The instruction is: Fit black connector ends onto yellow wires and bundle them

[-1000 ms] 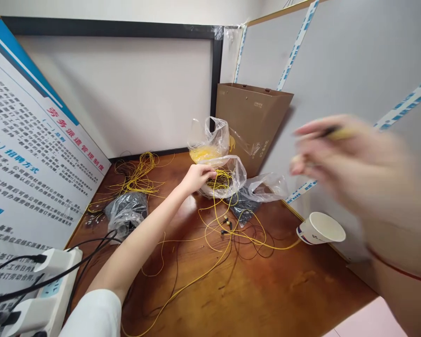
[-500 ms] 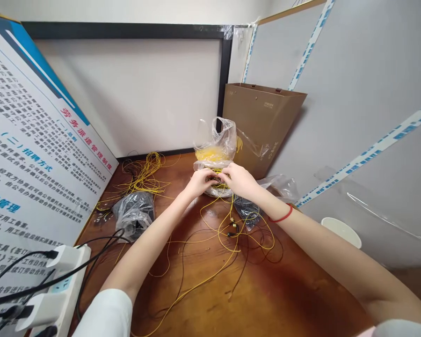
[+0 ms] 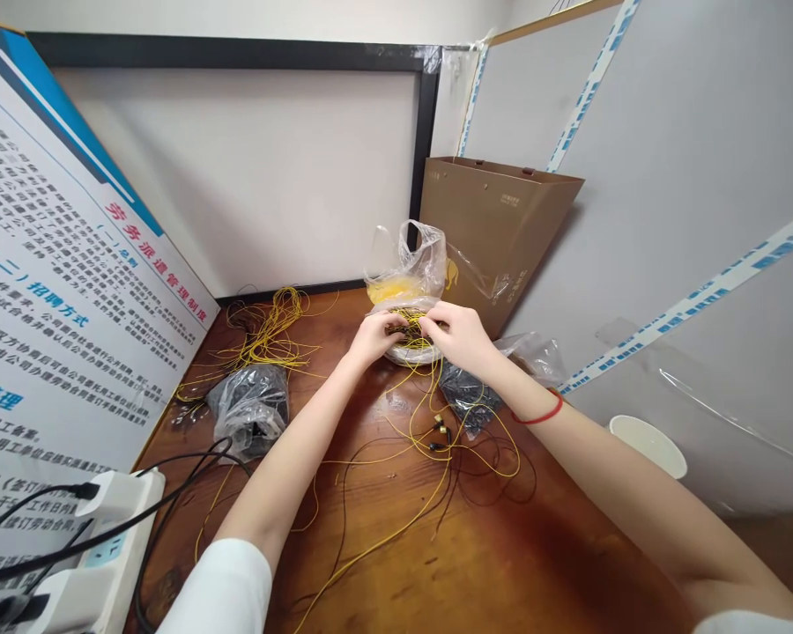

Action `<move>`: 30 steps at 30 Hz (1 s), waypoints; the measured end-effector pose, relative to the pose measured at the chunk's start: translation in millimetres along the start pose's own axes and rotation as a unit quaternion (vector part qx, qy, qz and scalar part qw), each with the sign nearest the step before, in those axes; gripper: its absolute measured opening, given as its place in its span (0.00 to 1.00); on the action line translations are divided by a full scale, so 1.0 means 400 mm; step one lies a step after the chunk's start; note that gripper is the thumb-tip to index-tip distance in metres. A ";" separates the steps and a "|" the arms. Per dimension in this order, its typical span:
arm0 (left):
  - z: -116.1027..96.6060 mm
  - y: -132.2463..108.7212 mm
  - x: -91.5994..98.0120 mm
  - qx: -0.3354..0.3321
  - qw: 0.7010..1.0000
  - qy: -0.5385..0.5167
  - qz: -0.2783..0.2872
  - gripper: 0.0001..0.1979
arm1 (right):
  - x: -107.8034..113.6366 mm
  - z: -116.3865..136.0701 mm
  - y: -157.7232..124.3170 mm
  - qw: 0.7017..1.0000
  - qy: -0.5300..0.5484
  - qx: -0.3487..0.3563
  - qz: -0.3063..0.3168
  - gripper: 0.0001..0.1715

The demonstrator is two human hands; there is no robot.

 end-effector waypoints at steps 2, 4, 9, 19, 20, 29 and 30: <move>-0.005 0.007 0.001 0.004 1.000 -0.010 0.000 0.10 | 0.020 0.003 -0.007 1.000 0.005 0.003 -0.010 0.17; -0.012 0.014 0.001 0.007 1.000 -0.021 0.000 0.11 | 0.038 0.001 -0.016 1.000 0.008 0.003 -0.016 0.18; -0.028 0.024 -0.003 0.019 0.999 -0.049 0.001 0.12 | 0.063 -0.010 -0.042 1.000 0.010 0.004 -0.023 0.18; 0.018 -0.036 -0.014 0.082 0.992 -0.095 -0.016 0.07 | 0.039 -0.056 -0.052 0.999 -0.002 -0.043 0.023 0.17; 0.020 -0.039 -0.013 0.085 0.992 -0.092 -0.018 0.05 | 0.033 -0.055 -0.054 0.998 -0.003 -0.048 0.030 0.16; -0.042 -0.018 -0.014 0.055 0.994 -0.089 -0.033 0.09 | 0.001 0.007 -0.056 0.993 -0.055 -0.026 0.098 0.06; -0.047 -0.016 -0.015 0.052 0.993 -0.095 -0.037 0.09 | -0.004 0.011 -0.055 0.992 -0.069 -0.025 0.107 0.07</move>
Point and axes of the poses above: each hand's wrist, its own y-axis towards the middle knuckle, its own x-axis out of the back of the hand, z = x × y, the point moved 1 cm from there along y, towards the middle knuckle, and after that the axes turned 10 degrees about -y, right-handed, at the moved point
